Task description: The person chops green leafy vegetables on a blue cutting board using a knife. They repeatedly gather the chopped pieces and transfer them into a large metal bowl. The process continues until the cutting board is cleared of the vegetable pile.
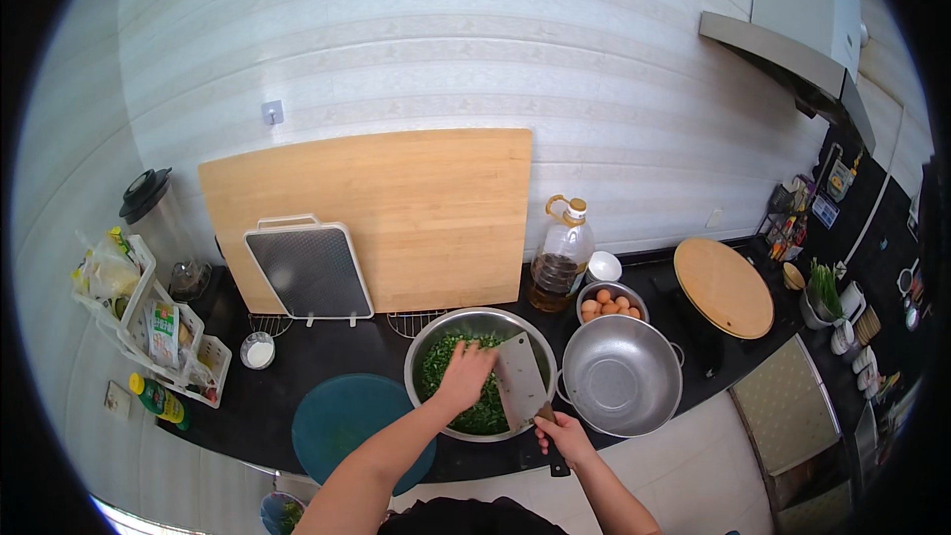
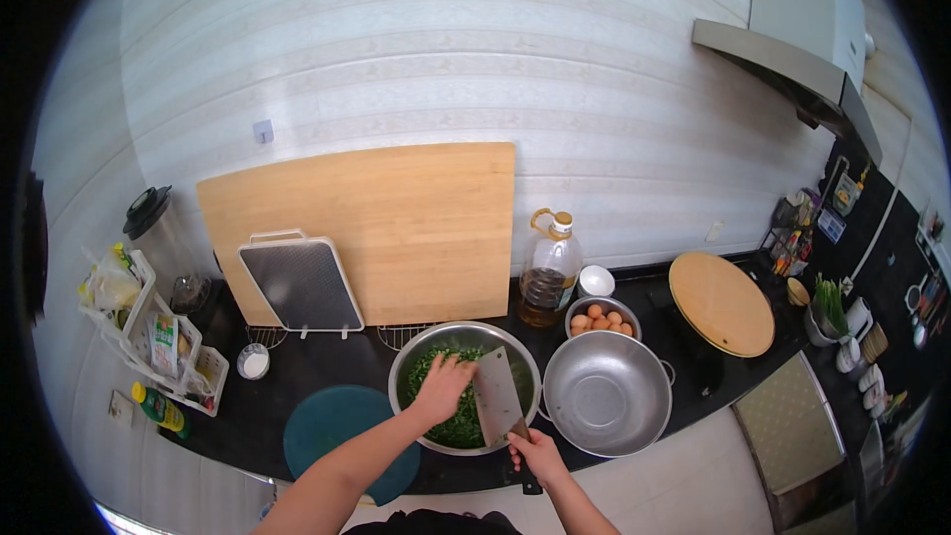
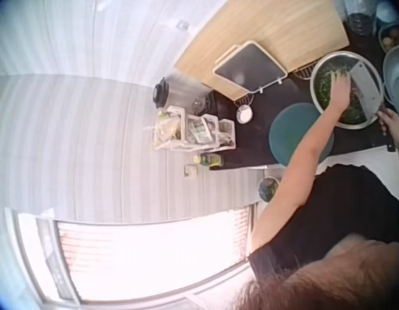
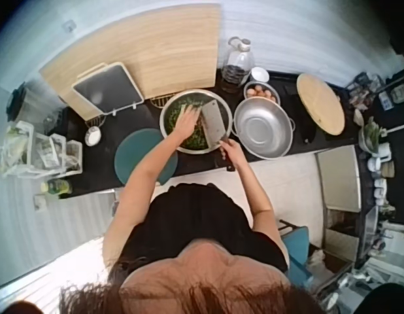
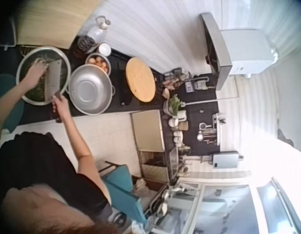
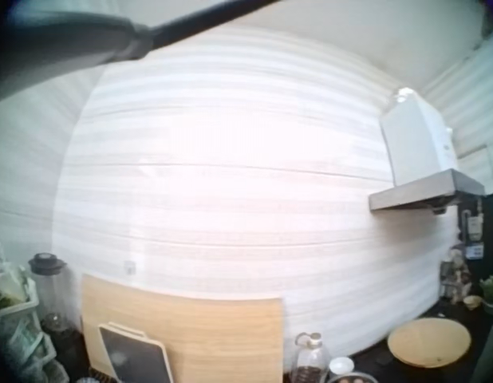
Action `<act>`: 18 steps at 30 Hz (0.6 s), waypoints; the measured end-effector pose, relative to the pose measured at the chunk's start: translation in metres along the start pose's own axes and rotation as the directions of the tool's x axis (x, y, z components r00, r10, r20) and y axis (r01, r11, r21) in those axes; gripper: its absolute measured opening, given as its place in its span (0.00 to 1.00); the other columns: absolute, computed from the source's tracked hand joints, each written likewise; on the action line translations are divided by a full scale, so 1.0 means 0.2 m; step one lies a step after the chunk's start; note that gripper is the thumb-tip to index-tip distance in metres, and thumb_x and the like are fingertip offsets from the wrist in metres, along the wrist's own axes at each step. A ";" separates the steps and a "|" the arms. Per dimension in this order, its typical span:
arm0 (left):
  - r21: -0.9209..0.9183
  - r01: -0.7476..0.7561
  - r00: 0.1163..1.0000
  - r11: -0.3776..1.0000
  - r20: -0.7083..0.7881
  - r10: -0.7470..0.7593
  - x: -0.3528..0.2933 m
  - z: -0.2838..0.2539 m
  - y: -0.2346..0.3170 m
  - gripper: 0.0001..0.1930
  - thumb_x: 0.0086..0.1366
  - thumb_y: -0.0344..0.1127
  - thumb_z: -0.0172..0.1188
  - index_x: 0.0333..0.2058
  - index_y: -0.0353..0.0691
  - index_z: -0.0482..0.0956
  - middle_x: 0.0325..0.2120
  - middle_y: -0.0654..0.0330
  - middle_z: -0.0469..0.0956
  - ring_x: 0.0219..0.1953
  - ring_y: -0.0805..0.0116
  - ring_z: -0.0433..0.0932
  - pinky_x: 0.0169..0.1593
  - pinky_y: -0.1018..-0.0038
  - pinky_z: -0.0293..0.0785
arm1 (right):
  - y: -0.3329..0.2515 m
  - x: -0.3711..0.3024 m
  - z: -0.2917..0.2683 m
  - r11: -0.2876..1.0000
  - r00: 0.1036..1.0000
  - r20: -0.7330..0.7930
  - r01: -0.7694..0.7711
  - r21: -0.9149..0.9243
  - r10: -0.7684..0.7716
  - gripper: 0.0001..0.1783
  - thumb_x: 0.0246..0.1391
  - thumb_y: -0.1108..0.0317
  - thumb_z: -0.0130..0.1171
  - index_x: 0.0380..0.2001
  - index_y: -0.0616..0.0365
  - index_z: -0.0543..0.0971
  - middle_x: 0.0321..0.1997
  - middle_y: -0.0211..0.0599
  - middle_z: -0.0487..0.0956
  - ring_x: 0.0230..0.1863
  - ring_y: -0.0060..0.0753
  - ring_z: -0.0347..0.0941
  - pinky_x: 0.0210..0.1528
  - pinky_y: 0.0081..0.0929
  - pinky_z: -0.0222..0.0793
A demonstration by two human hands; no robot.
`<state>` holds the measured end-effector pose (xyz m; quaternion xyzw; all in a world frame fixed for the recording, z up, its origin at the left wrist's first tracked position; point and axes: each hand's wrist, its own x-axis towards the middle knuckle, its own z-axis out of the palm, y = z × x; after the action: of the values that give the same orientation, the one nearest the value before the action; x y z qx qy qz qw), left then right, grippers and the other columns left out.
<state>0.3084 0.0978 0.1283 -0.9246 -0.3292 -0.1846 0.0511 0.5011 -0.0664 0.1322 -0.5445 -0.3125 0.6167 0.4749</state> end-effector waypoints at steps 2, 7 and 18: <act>0.223 0.211 0.784 0.952 0.543 -0.301 0.01 -0.04 -0.03 0.35 0.51 0.28 0.58 0.60 0.35 0.58 0.59 0.43 0.59 0.63 0.45 0.56 0.62 0.47 0.48 | 0.00 0.00 -0.01 1.000 1.000 -0.017 0.004 -0.001 -0.004 0.08 0.56 0.65 0.57 0.29 0.57 0.72 0.22 0.26 0.70 0.19 0.18 0.65 0.20 0.19 0.64; 0.123 0.144 0.983 0.982 0.097 -0.156 -0.10 -0.05 0.07 0.38 0.52 0.27 0.55 0.63 0.37 0.53 0.61 0.42 0.53 0.63 0.42 0.53 0.61 0.45 0.47 | 0.01 0.02 -0.02 0.999 0.999 -0.028 0.022 0.033 -0.022 0.08 0.57 0.66 0.57 0.28 0.56 0.71 0.21 0.26 0.70 0.19 0.18 0.65 0.20 0.19 0.64; 0.147 0.144 0.962 0.979 0.212 -0.173 -0.15 -0.02 0.20 0.36 0.55 0.28 0.51 0.63 0.33 0.50 0.64 0.44 0.49 0.66 0.43 0.48 0.65 0.50 0.43 | 0.02 0.06 -0.03 0.998 0.997 -0.056 0.059 0.000 -0.059 0.09 0.56 0.66 0.57 0.26 0.57 0.71 0.21 0.26 0.70 0.19 0.18 0.65 0.19 0.20 0.64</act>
<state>0.3104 0.0491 0.1228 -0.9048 -0.4173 -0.0610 0.0589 0.5067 -0.0583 0.1229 -0.5519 -0.3144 0.5871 0.5019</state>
